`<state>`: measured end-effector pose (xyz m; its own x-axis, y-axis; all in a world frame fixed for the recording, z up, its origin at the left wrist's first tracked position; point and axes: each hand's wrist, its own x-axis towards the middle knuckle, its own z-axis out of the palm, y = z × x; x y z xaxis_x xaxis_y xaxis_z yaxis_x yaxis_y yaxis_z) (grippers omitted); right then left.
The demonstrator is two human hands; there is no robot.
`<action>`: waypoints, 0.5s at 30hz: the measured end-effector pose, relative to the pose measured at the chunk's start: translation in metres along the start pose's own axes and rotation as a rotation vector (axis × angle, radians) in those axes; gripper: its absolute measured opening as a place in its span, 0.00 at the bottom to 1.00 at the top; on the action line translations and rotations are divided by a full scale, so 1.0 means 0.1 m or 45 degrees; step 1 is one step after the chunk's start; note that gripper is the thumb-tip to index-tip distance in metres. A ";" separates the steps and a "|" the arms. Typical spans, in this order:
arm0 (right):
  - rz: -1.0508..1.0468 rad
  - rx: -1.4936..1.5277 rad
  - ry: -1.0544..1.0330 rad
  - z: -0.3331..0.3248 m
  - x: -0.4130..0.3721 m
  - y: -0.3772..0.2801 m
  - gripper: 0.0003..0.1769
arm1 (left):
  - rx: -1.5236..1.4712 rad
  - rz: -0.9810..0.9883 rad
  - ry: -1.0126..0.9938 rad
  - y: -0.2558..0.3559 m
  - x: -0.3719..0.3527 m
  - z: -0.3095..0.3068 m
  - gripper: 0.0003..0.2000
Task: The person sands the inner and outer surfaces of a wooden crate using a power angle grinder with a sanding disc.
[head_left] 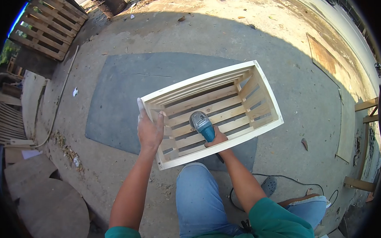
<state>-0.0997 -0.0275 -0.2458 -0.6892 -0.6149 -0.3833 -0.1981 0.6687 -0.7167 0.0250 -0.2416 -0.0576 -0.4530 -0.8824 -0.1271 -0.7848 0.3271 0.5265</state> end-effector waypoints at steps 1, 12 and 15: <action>0.024 -0.008 0.013 -0.05 -0.01 0.01 0.45 | 0.005 -0.003 0.001 0.01 0.00 0.00 0.44; 0.295 0.051 0.269 -0.85 0.06 0.69 0.48 | 0.014 0.022 0.035 -0.03 0.02 0.05 0.44; 0.289 -0.062 0.236 -0.99 -0.03 0.64 0.49 | 0.027 0.006 0.016 0.02 0.01 0.02 0.45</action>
<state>-0.1797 0.0587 -0.2333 -0.8343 -0.3637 -0.4144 -0.0544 0.8023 -0.5945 0.0223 -0.2411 -0.0586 -0.4514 -0.8850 -0.1145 -0.7917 0.3380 0.5088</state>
